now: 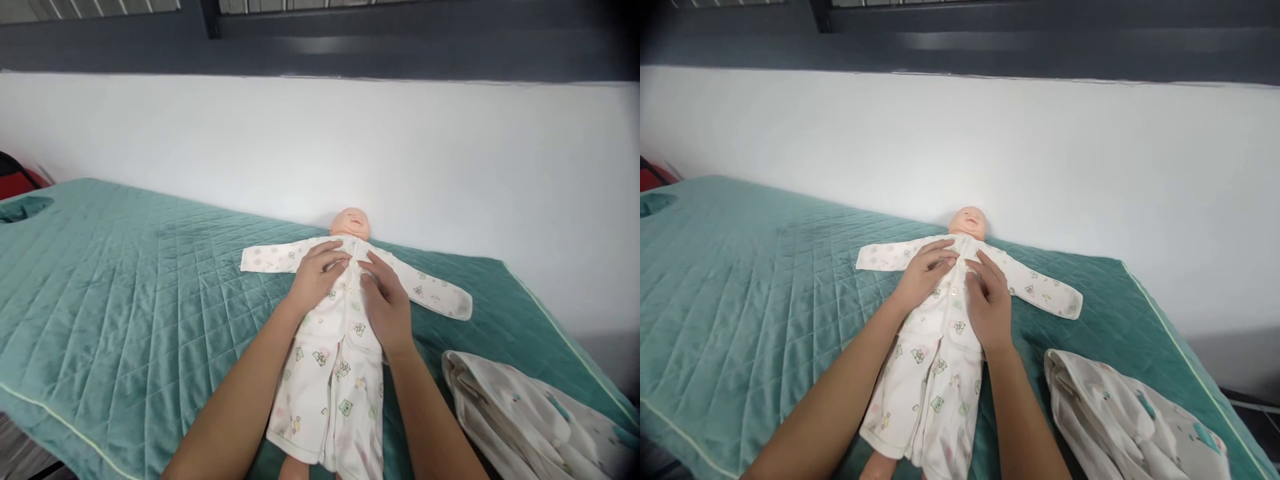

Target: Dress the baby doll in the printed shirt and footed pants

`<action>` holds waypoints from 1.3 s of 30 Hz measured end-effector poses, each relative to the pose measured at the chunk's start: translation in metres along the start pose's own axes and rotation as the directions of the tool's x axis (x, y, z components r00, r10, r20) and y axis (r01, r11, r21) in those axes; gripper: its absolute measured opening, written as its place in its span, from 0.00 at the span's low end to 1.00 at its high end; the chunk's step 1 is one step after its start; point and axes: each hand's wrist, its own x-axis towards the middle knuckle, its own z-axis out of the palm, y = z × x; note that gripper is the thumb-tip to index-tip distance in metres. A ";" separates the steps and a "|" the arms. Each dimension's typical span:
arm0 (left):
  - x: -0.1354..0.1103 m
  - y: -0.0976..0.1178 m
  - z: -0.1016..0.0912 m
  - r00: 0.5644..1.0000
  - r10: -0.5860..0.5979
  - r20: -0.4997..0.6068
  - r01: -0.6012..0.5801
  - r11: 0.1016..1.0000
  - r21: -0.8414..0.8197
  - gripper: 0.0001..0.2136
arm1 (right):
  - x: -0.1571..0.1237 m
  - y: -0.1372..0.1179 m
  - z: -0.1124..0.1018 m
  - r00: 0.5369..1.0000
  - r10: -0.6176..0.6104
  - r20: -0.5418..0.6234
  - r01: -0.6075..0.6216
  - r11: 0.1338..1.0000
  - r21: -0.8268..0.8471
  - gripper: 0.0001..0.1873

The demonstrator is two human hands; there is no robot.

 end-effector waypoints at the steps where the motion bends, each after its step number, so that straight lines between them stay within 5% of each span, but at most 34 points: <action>1: 0.000 -0.001 0.000 1.000 -0.003 0.002 0.003 1.000 -0.013 0.10 | -0.003 0.000 -0.001 1.000 -0.002 -0.003 0.002 1.000 -0.001 0.15; 24: 0.010 0.012 -0.005 0.990 -0.100 0.096 0.101 0.995 -0.011 0.06 | -0.004 -0.004 -0.005 0.997 0.035 0.072 -0.032 0.998 -0.051 0.15; 39: 0.011 0.008 -0.006 0.990 -0.059 0.129 0.075 0.989 -0.124 0.05 | -0.004 -0.003 -0.004 0.997 0.013 0.071 -0.012 1.000 -0.026 0.12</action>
